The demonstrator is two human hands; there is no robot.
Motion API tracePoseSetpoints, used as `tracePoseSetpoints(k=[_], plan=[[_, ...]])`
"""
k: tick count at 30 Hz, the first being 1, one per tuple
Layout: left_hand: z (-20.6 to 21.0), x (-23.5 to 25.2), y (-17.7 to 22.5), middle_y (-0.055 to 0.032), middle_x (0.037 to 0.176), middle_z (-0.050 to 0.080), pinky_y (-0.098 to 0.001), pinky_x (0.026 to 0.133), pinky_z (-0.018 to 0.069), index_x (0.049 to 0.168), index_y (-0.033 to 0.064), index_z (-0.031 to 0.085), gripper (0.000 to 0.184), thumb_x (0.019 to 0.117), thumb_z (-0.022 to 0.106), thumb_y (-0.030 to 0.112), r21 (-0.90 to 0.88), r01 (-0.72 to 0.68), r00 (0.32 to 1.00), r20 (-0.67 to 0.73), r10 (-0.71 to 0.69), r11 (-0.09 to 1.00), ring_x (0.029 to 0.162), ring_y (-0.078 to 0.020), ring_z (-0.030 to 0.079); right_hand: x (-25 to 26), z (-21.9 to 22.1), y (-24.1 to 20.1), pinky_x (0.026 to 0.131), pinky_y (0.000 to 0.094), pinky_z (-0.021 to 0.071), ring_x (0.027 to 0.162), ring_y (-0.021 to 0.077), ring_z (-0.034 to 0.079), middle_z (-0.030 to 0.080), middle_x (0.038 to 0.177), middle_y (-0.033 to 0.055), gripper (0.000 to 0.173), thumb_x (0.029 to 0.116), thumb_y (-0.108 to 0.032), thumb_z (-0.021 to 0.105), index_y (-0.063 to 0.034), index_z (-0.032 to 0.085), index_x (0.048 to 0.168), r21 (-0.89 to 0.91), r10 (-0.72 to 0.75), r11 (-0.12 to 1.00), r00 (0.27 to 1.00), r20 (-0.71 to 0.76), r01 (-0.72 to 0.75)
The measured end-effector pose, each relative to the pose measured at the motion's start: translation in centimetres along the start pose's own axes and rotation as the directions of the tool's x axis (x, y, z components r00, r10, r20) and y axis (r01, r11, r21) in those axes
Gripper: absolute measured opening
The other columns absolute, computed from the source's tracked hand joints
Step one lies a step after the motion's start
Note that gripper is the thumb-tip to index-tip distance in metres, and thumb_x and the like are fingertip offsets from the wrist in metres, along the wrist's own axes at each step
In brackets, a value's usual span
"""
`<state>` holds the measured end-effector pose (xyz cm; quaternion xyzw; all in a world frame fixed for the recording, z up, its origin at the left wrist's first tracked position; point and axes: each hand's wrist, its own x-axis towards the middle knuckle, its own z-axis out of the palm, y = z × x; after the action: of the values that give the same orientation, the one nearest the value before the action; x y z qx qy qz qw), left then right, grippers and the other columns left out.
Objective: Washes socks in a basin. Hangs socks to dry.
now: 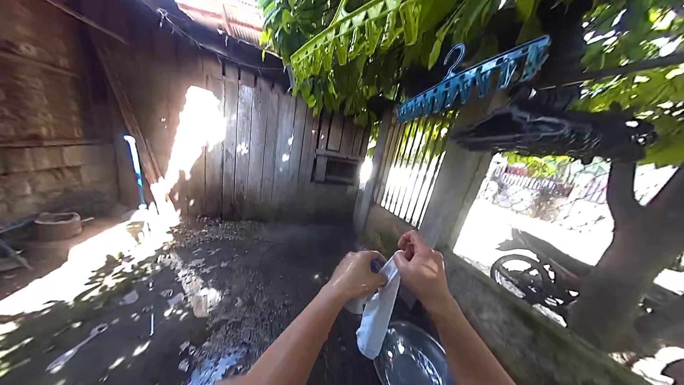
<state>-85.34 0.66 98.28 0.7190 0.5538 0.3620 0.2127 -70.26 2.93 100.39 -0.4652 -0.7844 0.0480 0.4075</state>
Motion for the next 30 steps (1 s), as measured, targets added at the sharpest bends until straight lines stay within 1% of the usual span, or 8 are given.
tracePoseSetpoints(k=[5, 9, 12, 15, 18, 21, 25, 30], plan=[[-8.0, 4.3, 1.4, -0.0135, 0.104, 0.07, -0.0441, 0.089, 0.0538, 0.118, 0.0022, 0.07, 0.026, 0.0983, 0.067, 0.019, -0.036, -0.218, 0.95, -0.237, 0.203, 0.975, 0.094, -0.0219, 0.067, 6.9, -1.3, -1.7, 0.081, 0.0516, 0.0533, 0.089, 0.0377, 0.066, 0.067, 0.099, 0.0286, 0.021, 0.0913, 0.003, 0.058, 0.0148, 0.066, 0.107, 0.025, -0.244, 0.966, 0.943, -0.226, 0.256], [-13.8, 7.9, 4.0, -0.0078, 0.095, 0.071, -0.0396, 0.081, 0.0551, 0.111, 0.0046, 0.072, 0.019, 0.0995, 0.068, 0.019, -0.058, -0.389, 0.853, -0.4, 0.336, 0.919, 0.084, -0.015, 0.066, 14.4, -3.1, -5.2, 0.07, 0.0296, 0.0531, 0.075, 0.0087, 0.06, 0.061, 0.087, 0.0045, 0.018, 0.0879, 0.008, 0.051, 0.0028, 0.059, 0.103, 0.39, -0.226, 0.85, 0.914, -0.337, 0.354], [-17.4, 10.7, 6.1, -0.0048, 0.094, 0.068, -0.031, 0.078, 0.0543, 0.111, 0.0031, 0.07, 0.018, 0.0993, 0.067, 0.016, -0.152, -0.523, 0.777, -0.489, 0.396, 0.838, 0.081, -0.0086, 0.063, 18.8, -5.4, -9.9, 0.064, 0.0255, 0.0516, 0.068, 0.0031, 0.056, 0.055, 0.081, -0.006, 0.025, 0.0864, 0.008, 0.042, -0.0095, 0.052, 0.101, 0.572, -0.134, 0.744, 0.916, -0.378, 0.345], [-20.7, 13.6, 6.9, -0.0072, 0.098, 0.069, -0.04, 0.08, 0.0544, 0.11, 0.0069, 0.072, 0.019, 0.0978, 0.069, 0.021, -0.123, -0.559, 0.738, -0.526, 0.424, 0.82, 0.086, -0.0156, 0.065, 22.4, -7.2, -13.7, 0.074, 0.0349, 0.0513, 0.081, 0.0105, 0.058, 0.057, 0.093, 0.0003, 0.019, 0.1023, -0.02, 0.049, -0.0086, 0.059, 0.113, 0.446, -0.063, 0.851, 0.898, -0.436, 0.277], [-22.9, 15.8, 7.3, -0.0111, 0.104, 0.07, -0.0477, 0.085, 0.0528, 0.112, 0.0084, 0.072, 0.021, 0.0968, 0.069, 0.022, -0.054, -0.561, 0.714, -0.537, 0.449, 0.826, 0.093, -0.0224, 0.066, 25.2, -7.7, -16.7, 0.095, 0.0529, 0.049, 0.113, 0.0282, 0.061, 0.061, 0.127, 0.0184, 0.061, 0.1004, -0.052, 0.059, 0.0003, 0.06, 0.131, 0.186, -0.062, 0.969, 0.894, -0.445, 0.16], [-24.4, 17.9, 6.4, -0.0074, 0.1, 0.07, -0.043, 0.08, 0.0543, 0.109, 0.0102, 0.072, 0.018, 0.0962, 0.068, 0.023, -0.024, -0.617, 0.678, -0.525, 0.515, 0.786, 0.088, -0.018, 0.067, 27.7, -6.9, -18.3, 0.091, 0.0453, 0.0502, 0.106, 0.0236, 0.062, 0.064, 0.119, 0.0162, 0.043, 0.1006, -0.037, 0.066, -0.001, 0.064, 0.125, 0.025, -0.098, 0.991, 0.856, -0.508, 0.128], [-26.0, 18.8, 5.0, -0.0042, 0.098, 0.07, -0.0414, 0.081, 0.0532, 0.106, 0.0128, 0.074, 0.017, 0.0966, 0.068, 0.025, -0.023, -0.703, 0.639, -0.461, 0.616, 0.711, 0.089, -0.0151, 0.066, 28.7, -6.1, -17.8, 0.084, 0.0365, 0.0555, 0.092, 0.0153, 0.065, 0.064, 0.103, 0.0098, 0.026, 0.1052, -0.024, 0.058, -0.001, 0.066, 0.113, 0.019, -0.156, 0.979, 0.799, -0.581, 0.204], [-26.7, 20.1, 3.8, -0.0042, 0.092, 0.069, -0.0438, 0.075, 0.0515, 0.102, 0.0134, 0.074, 0.018, 0.0958, 0.066, 0.028, -0.049, -0.718, 0.633, -0.46, 0.623, 0.694, 0.083, -0.0163, 0.065, 27.4, -4.2, -17.4, 0.084, 0.0389, 0.056, 0.092, 0.0152, 0.067, 0.067, 0.101, 0.0069, 0.035, 0.1091, -0.034, 0.048, -0.0051, 0.068, 0.112, 0.029, -0.1, 0.986, 0.725, -0.681, 0.164]])
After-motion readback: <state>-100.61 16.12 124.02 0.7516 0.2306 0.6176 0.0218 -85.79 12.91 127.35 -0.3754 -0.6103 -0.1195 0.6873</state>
